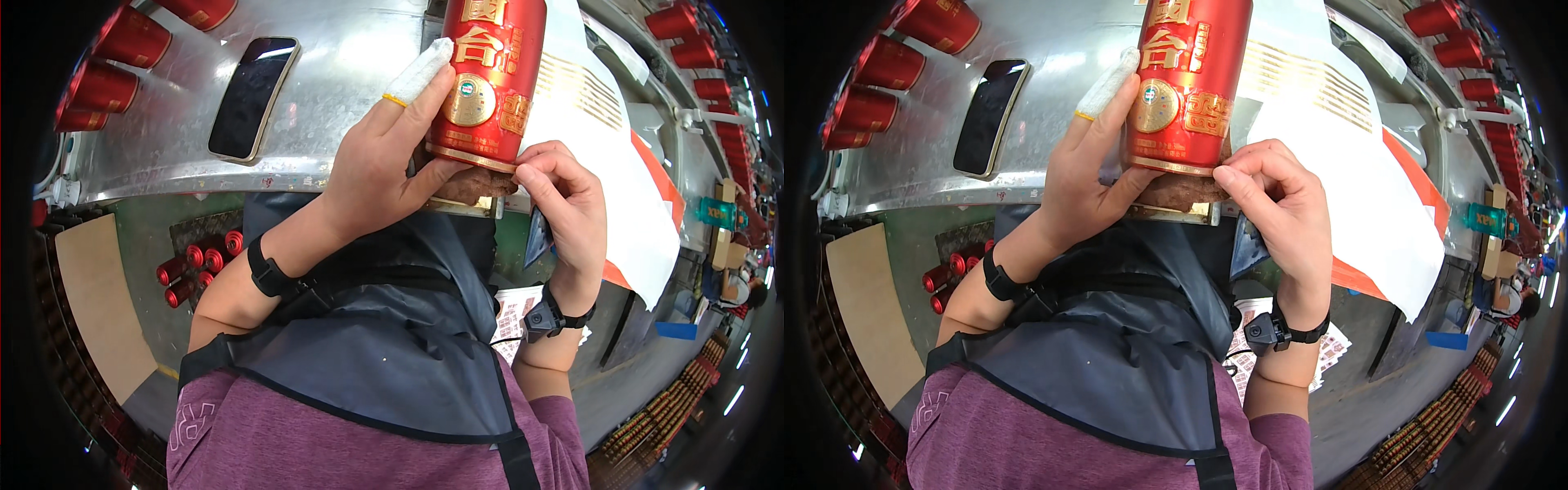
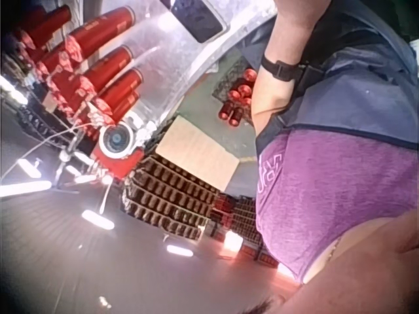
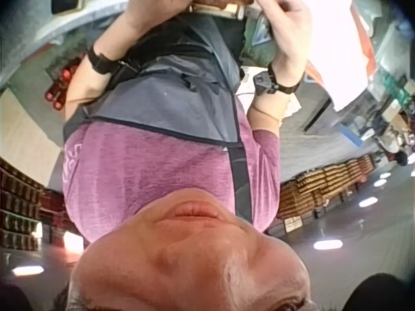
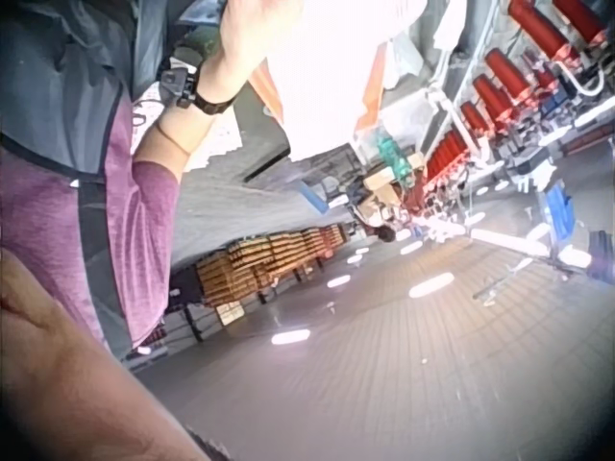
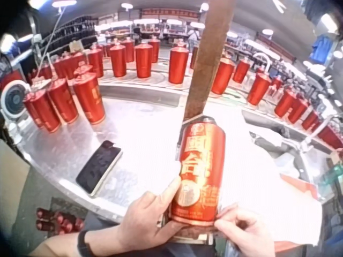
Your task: Apply gold labels and decorative bands to red liquor bottles.
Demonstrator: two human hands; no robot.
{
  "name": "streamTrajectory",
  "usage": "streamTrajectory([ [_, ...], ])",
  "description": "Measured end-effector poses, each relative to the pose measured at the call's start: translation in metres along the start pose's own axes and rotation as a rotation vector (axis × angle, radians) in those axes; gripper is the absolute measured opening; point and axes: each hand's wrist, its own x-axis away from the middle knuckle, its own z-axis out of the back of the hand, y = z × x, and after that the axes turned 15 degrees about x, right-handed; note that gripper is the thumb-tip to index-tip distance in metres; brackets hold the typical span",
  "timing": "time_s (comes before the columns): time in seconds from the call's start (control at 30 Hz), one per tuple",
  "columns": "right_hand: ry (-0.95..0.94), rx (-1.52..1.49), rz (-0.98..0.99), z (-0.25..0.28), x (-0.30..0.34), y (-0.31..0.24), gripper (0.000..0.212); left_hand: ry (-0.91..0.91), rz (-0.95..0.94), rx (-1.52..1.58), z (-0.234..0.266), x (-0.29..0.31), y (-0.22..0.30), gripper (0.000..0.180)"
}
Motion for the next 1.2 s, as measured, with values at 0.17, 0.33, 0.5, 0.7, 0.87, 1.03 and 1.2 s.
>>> streamTrajectory([
  [0.17,-0.004,-0.043,-0.019,0.003,0.004,-0.012,0.003,-0.006,0.015,0.006,0.001,0.001,-0.001,0.08],
  [0.33,0.015,-0.011,-0.006,0.009,0.01,-0.027,0.003,0.016,-0.007,-0.01,0.0,0.0,-0.001,0.081],
  [0.5,0.045,0.017,0.015,0.009,0.011,-0.027,0.004,-0.001,0.048,0.023,0.001,0.001,0.001,0.083],
  [0.7,0.044,0.042,-0.012,0.004,0.004,-0.01,0.005,-0.017,0.063,0.012,0.001,0.003,0.001,0.085],
  [0.87,0.021,0.006,-0.008,-0.002,-0.001,0.002,0.007,0.017,-0.02,-0.014,-0.001,0.001,-0.003,0.084],
  [1.03,0.004,-0.022,-0.003,-0.003,-0.002,0.005,0.007,-0.022,0.041,0.0,0.001,0.003,-0.002,0.081],
  [1.2,0.002,-0.04,-0.023,0.0,0.002,-0.005,0.006,-0.017,0.042,-0.006,0.002,0.005,-0.003,0.081],
])
